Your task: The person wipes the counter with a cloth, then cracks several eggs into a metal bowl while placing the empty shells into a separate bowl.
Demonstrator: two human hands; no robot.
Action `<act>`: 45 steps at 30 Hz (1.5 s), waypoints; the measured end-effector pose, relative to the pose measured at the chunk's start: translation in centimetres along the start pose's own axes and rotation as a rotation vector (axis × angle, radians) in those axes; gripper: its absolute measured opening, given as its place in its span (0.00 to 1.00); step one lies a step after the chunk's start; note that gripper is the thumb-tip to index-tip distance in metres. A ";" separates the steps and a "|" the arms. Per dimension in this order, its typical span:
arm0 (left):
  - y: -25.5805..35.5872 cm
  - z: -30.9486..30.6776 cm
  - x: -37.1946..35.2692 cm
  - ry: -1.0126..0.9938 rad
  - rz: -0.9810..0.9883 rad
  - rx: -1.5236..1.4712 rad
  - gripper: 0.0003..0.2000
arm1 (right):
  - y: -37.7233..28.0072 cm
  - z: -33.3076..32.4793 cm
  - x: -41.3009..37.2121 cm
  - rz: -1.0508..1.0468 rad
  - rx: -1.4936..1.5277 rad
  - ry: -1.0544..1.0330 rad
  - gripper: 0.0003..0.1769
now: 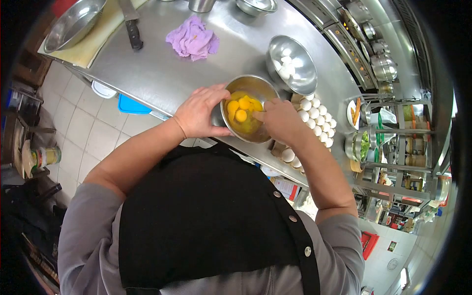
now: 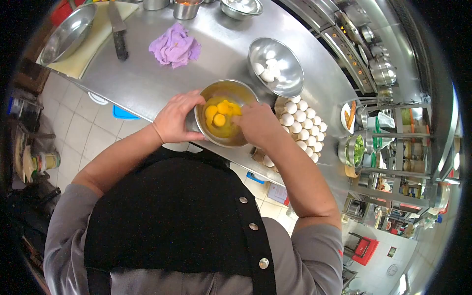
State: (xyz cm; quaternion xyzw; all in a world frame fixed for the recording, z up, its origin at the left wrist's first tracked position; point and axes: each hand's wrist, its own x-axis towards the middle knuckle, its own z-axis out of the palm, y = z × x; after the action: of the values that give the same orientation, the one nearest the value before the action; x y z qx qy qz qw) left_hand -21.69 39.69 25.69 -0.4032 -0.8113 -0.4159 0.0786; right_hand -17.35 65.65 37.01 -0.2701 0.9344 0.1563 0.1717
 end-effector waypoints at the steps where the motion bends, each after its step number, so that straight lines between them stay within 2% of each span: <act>1: 0.0 0.0 0.0 -0.001 0.000 0.002 0.41 | 0.0 0.0 0.0 0.009 -0.010 -0.023 0.18; 3: 0.0 0.0 0.0 -0.011 0.001 -0.002 0.41 | 0.0 0.1 0.0 0.031 -0.030 -0.069 0.23; 6: 0.0 -0.2 0.2 -0.020 0.005 -0.006 0.41 | 0.0 0.1 -0.1 -0.001 -0.022 -0.009 0.15; 18: -0.1 -0.1 0.2 -0.009 0.011 0.001 0.41 | -0.1 -0.3 -0.1 0.007 -0.029 -0.057 0.17; 27: 0.0 0.0 0.1 0.001 0.008 0.010 0.42 | 0.2 0.5 0.0 -0.021 -0.036 -0.002 0.18; 45: -0.1 0.1 0.0 0.009 0.019 0.015 0.42 | -0.2 0.1 -0.3 -0.017 -0.033 -0.023 0.19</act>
State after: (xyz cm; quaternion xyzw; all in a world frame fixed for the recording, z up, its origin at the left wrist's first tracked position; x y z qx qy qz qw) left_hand -21.72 39.71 25.58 -0.4081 -0.8102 -0.4112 0.0892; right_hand -17.01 65.65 37.01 -0.2789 0.9274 0.1733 0.1793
